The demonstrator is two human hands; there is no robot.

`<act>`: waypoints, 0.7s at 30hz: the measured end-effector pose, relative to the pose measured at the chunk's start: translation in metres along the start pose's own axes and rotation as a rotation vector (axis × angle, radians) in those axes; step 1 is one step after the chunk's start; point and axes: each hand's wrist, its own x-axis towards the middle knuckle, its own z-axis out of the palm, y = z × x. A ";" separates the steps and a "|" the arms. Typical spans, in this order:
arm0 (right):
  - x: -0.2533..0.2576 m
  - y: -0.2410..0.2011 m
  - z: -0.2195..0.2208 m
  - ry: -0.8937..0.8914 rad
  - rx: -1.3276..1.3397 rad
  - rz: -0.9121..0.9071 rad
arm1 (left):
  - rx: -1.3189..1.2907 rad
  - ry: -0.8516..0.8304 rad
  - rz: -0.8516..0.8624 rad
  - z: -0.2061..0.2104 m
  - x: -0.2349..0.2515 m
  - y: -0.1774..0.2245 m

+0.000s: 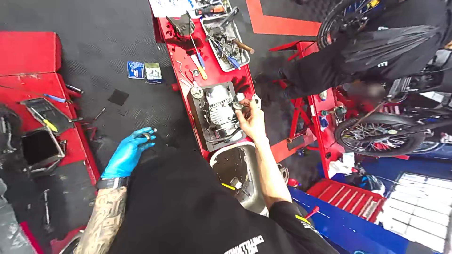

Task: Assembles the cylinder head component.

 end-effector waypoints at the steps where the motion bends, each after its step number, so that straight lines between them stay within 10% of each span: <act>1: -0.001 0.001 0.001 0.000 -0.007 -0.011 | 0.018 -0.047 0.024 0.013 0.006 0.007; 21: 0.039 -0.009 -0.044 -0.420 -0.272 -0.356 | 0.091 -0.231 -0.023 0.116 -0.012 0.050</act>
